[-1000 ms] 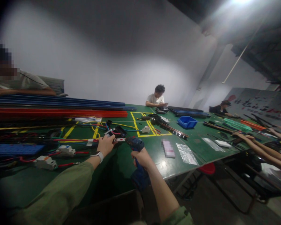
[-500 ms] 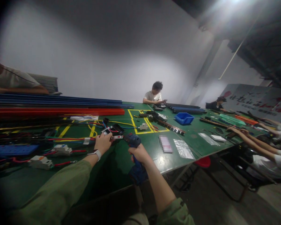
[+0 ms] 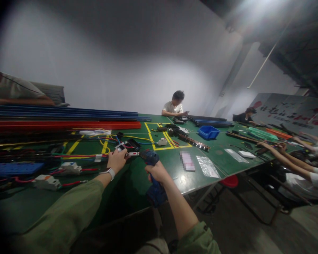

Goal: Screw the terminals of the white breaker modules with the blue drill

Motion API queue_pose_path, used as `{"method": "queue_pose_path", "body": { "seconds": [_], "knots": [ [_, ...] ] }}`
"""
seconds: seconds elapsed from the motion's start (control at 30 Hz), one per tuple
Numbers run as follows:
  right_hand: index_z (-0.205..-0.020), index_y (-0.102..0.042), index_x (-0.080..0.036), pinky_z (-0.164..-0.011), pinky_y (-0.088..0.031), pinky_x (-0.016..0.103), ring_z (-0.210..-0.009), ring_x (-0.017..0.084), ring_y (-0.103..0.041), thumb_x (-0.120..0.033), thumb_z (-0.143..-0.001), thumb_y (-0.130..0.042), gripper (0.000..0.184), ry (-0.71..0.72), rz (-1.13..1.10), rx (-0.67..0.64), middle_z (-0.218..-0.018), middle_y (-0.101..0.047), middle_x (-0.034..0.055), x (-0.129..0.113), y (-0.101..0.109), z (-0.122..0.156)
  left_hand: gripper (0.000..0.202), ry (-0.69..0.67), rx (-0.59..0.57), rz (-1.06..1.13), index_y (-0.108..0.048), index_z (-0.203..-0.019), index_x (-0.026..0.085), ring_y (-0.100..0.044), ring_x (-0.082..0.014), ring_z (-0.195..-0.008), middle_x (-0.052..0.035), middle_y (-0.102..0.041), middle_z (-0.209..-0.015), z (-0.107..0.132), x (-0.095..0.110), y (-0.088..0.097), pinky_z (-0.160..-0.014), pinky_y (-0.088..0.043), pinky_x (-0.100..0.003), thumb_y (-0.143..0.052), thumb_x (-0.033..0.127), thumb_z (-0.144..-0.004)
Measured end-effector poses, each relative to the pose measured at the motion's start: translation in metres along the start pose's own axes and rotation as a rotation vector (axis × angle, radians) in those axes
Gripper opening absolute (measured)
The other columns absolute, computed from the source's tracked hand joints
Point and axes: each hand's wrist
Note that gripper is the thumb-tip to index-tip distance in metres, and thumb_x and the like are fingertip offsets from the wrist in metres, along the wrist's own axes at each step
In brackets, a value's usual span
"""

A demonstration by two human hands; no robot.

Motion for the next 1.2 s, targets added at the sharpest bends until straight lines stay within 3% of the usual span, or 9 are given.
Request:
{"method": "queue_pose_path", "body": {
  "seconds": [0.27, 0.43, 0.83, 1.2],
  "knots": [
    [-0.069, -0.048, -0.020, -0.039, -0.032, 0.020, -0.036, 0.010, -0.046, -0.020, -0.067, -0.058, 0.010, -0.001, 0.000, -0.018, -0.041, -0.043, -0.0076, 0.004, -0.001, -0.002, 0.022, -0.004, 0.021, 0.006, -0.064, -0.108, 0.027, -0.050, -0.0321, -0.111, -0.0099, -0.070, -0.105, 0.000, -0.001, -0.003, -0.094, -0.028, -0.047, -0.052, 0.035, -0.091],
    [-0.073, -0.048, -0.021, -0.038, -0.031, 0.020, -0.036, 0.010, -0.045, -0.021, -0.067, -0.058, 0.011, 0.006, -0.012, -0.013, -0.041, -0.042, -0.0087, 0.005, -0.001, -0.001, 0.026, -0.012, -0.006, 0.039, -0.067, -0.113, 0.032, -0.049, -0.0327, -0.114, -0.0095, -0.071, -0.107, 0.001, -0.002, -0.002, -0.095, -0.026, -0.048, -0.053, 0.034, -0.090],
    [-0.076, -0.050, -0.020, -0.038, -0.031, 0.020, -0.035, 0.010, -0.046, -0.021, -0.069, -0.057, 0.010, 0.000, 0.008, -0.023, -0.042, -0.044, -0.0085, 0.007, -0.001, -0.003, 0.025, -0.001, -0.018, 0.048, -0.069, -0.105, 0.032, -0.050, -0.0319, -0.110, -0.0087, -0.071, -0.104, 0.003, 0.003, 0.007, -0.094, -0.028, -0.047, -0.048, 0.038, -0.093],
    [-0.073, -0.048, -0.020, -0.038, -0.029, 0.020, -0.035, 0.010, -0.045, -0.019, -0.067, -0.057, 0.010, 0.011, 0.013, -0.019, -0.042, -0.043, -0.0086, 0.003, -0.003, -0.001, 0.029, 0.007, -0.022, 0.041, -0.070, -0.106, 0.032, -0.050, -0.0309, -0.111, -0.0093, -0.070, -0.100, 0.003, 0.003, 0.004, -0.095, -0.028, -0.047, -0.046, 0.025, -0.091]
  ]
}}
Point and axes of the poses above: each hand's wrist, its own z-axis away from the middle knuckle, its own y-axis out of the back of the hand, x = y × z
